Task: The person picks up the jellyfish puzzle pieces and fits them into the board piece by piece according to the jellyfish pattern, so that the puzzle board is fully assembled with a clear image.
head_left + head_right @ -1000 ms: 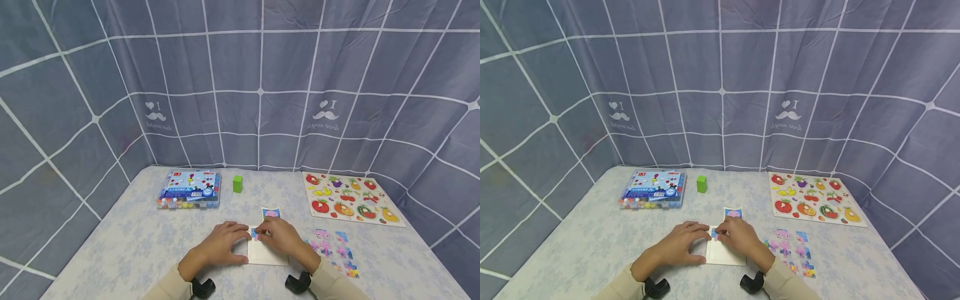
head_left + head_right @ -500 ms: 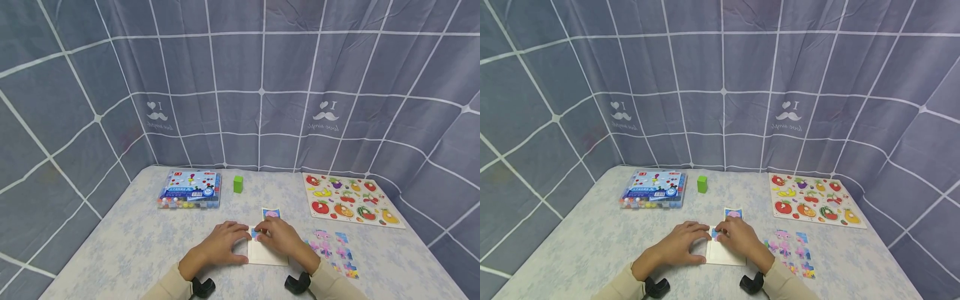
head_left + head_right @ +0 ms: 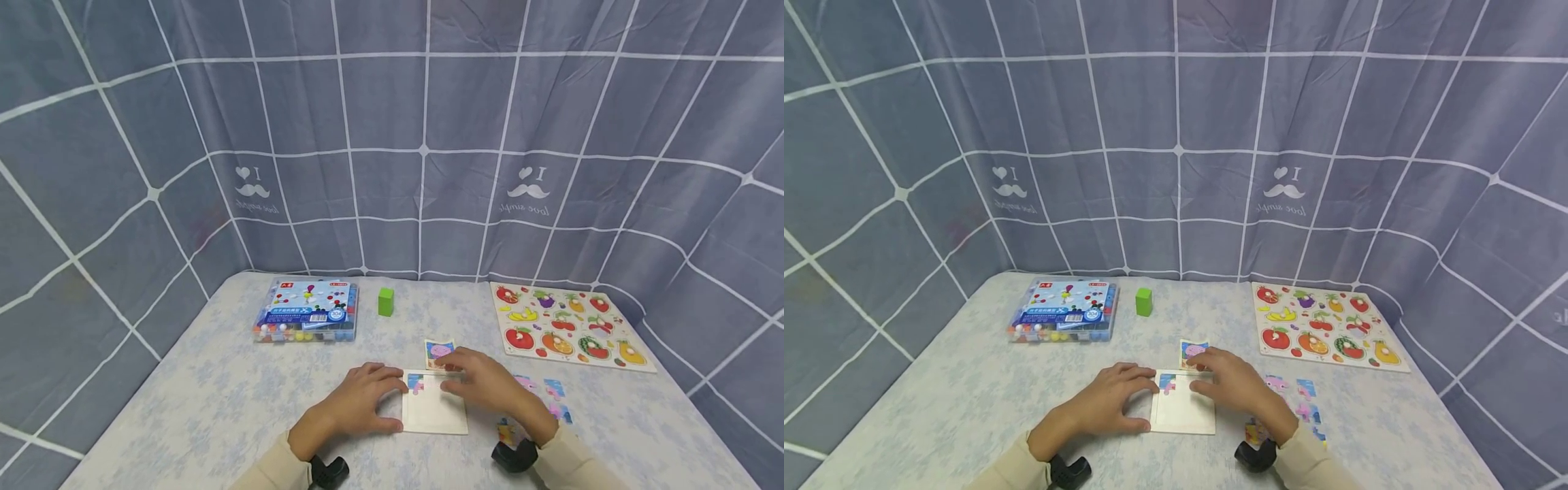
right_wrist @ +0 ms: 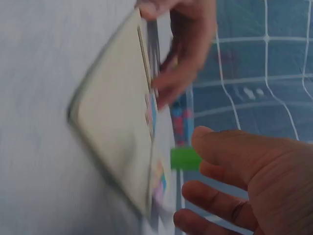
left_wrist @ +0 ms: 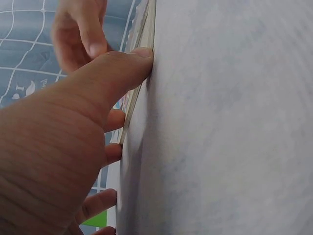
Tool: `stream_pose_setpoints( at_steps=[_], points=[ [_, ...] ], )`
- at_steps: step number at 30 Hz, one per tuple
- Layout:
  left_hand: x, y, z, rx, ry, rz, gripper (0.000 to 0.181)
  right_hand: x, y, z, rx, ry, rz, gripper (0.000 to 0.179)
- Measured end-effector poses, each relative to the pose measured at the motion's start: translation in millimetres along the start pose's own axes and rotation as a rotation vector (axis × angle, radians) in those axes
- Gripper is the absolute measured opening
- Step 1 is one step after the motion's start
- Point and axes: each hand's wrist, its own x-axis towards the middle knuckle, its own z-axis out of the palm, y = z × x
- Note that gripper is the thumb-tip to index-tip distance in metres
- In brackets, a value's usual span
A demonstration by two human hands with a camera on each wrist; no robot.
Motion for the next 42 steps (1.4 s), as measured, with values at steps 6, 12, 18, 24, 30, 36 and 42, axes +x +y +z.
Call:
stream_pose_setpoints(
  at_steps=[6, 12, 18, 24, 30, 36, 42],
  points=[
    [1.3, -0.7, -1.3, -0.014, 0.003, -0.007, 0.051, -38.5, 43.0, -38.3, 0.062, 0.050, 0.095, 0.037],
    [1.5, -2.4, 0.1, -0.024, 0.003, -0.015, 0.051, -75.1, 81.3, -55.6, -0.007, 0.086, 0.235, 0.031],
    [1.4, -3.2, -1.7, -0.027, 0.000, -0.014, 0.051, -88.1, 99.9, -52.1, -0.057, 0.103, 0.200, 0.028],
    [1.2, -4.3, -4.3, -0.030, -0.005, -0.014, 0.051, -87.3, 100.9, -46.2, -0.073, 0.147, 0.209, 0.021],
    [0.8, -5.2, -2.8, -0.030, -0.004, -0.020, 0.052, -86.2, 96.7, -42.2, -0.133, 0.147, 0.244, 0.019],
    [0.1, -5.5, 1.0, -0.047, 0.001, -0.004, 0.052, -88.2, 94.3, -39.8, -0.166, 0.151, 0.269, 0.019],
    [0.5, -5.1, 4.5, -0.045, 0.010, 0.011, 0.051, -90.0, 94.3, -38.2, -0.201, 0.178, 0.278, 0.019]
  ],
)
